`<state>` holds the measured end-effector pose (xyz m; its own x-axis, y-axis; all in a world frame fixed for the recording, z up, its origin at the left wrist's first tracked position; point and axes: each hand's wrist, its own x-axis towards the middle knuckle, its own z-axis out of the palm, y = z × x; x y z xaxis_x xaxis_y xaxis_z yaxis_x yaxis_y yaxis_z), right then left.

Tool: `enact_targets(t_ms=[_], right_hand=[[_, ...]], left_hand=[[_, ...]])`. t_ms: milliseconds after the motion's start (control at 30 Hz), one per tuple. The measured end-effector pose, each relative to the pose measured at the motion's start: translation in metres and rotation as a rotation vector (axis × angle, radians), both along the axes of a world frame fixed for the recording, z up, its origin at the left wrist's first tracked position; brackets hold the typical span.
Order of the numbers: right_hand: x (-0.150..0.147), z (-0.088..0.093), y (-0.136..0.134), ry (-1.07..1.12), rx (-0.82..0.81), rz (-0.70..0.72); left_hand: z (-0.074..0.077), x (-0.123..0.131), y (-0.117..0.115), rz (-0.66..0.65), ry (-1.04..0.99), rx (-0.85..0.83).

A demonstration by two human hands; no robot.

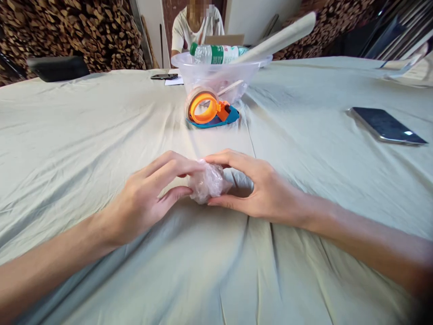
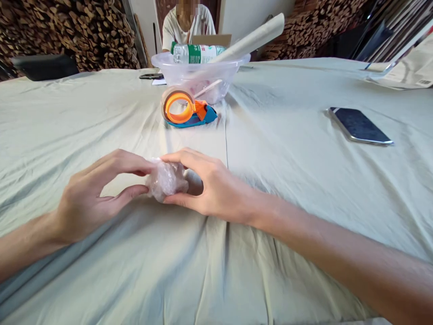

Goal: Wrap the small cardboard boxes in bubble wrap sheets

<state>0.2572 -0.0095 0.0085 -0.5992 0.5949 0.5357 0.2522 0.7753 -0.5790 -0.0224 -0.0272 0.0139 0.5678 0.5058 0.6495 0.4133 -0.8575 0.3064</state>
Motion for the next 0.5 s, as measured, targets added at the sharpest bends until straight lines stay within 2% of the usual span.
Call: enact_targets(t_ms=[167, 367, 433, 500], right_hand=[[-0.0025, 0.0026, -0.0019, 0.009, -0.052, -0.003], [-0.0061, -0.0012, -0.0023, 0.047, -0.089, -0.015], [-0.0073, -0.0017, -0.0024, 0.046, -0.125, -0.021], [-0.008, -0.0013, -0.002, 0.038, -0.15, -0.019]], left_hand=[[-0.0032, 0.0014, -0.0002, 0.115, 0.023, 0.113], [0.0007, -0.0033, -0.0038, 0.032, 0.254, 0.426], [0.0009, -0.0041, -0.0024, 0.034, 0.27, 0.43], [0.0005, -0.0044, 0.0001, 0.024, 0.222, 0.345]])
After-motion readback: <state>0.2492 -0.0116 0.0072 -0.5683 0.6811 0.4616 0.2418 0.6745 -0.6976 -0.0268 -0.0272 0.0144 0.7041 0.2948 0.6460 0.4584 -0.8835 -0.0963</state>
